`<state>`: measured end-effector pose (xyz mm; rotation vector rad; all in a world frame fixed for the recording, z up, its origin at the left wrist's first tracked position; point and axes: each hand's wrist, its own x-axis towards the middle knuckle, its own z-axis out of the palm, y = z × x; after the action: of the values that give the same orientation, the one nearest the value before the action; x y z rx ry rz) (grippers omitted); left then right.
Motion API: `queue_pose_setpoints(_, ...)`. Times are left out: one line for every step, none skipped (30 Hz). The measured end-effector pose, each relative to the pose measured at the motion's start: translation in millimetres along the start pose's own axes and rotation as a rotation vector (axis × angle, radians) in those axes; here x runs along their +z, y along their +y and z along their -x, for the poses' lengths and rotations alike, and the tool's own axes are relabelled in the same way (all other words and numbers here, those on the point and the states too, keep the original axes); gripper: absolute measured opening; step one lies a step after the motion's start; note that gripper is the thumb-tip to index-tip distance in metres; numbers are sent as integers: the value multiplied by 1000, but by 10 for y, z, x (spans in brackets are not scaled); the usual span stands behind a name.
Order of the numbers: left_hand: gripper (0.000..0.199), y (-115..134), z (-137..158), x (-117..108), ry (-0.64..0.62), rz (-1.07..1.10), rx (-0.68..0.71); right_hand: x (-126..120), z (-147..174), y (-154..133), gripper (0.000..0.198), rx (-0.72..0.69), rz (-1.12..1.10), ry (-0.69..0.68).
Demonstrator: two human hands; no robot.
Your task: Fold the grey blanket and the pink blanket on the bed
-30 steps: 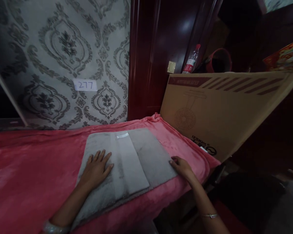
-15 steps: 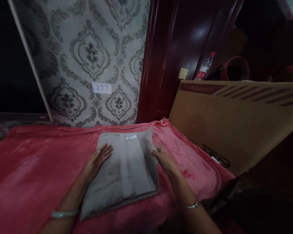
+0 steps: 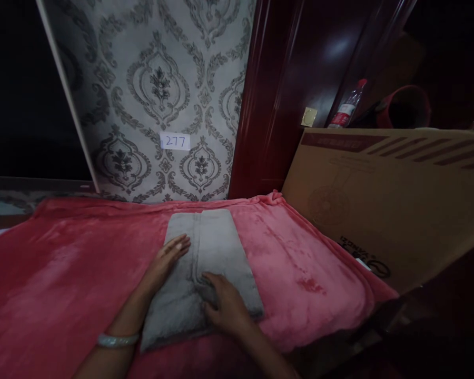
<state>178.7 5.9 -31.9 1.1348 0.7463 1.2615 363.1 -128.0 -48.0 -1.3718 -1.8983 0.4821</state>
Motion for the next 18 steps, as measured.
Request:
queue_pose_setpoints(72, 7, 8, 12, -2, -56, 8, -3, 35, 11, 66, -4, -5, 29)
queue_pose_setpoints(72, 13, 16, 22, -6, -112, 17, -5, 67, 21, 64, -10, -4, 56)
queue_pose_setpoints(71, 17, 24, 29, -9, -164, 28, -7, 98, 31, 61, -21, -2, 77)
queue_pose_setpoints(70, 17, 30, 33, -12, -210, 38, -11, 126, 39, 59, -40, -2, 86)
queue_pose_setpoints(70, 13, 35, 35, -14, -245, 48, -18, 152, 47, 57, -63, -2, 81)
queue_pose_setpoints(69, 5, 36, 36, -15, -271, 56, -29, 175, 55, 56, -85, -1, 68)
queue_pose_setpoints(69, -5, 33, 35, -12, -289, 63, -41, 196, 61, 54, -102, 0, 52)
queue_pose_setpoints(69, -15, 25, 35, -9, -301, 67, -55, 215, 66, 53, -115, -2, 39)
queue_pose_setpoints(70, -23, 10, 36, -2, -309, 64, -68, 232, 71, 51, -123, -10, 32)
queue_pose_setpoints(69, -26, -12, 39, 5, -313, 53, -80, 247, 76, 49, -129, -26, 32)
queue_pose_setpoints(69, -21, -42, 46, 12, -315, 30, -90, 260, 81, 46, -135, -51, 36)
queue_pose_setpoints(67, -7, -81, 57, 20, -318, -10, -97, 271, 88, 42, -141, -82, 40)
queue_pose_setpoints(63, 16, -129, 72, 32, -325, -61, -103, 280, 96, 36, -150, -116, 47)
queue_pose_setpoints(59, 45, -185, 91, 46, -337, -113, -106, 287, 105, 28, -162, -150, 56)
queue_pose_setpoints(54, 78, -250, 115, 62, -352, -158, -108, 293, 113, 20, -177, -183, 68)
queue_pose_setpoints(48, 111, -322, 142, 77, -373, -194, -110, 299, 119, 14, -192, -212, 80)
queue_pose_setpoints(43, 141, -399, 173, 92, -397, -219, -111, 305, 119, 12, -199, -236, 87)
queue_pose_setpoints(38, 165, -481, 206, 104, -422, -233, -112, 312, 112, 12, -192, -249, 88)
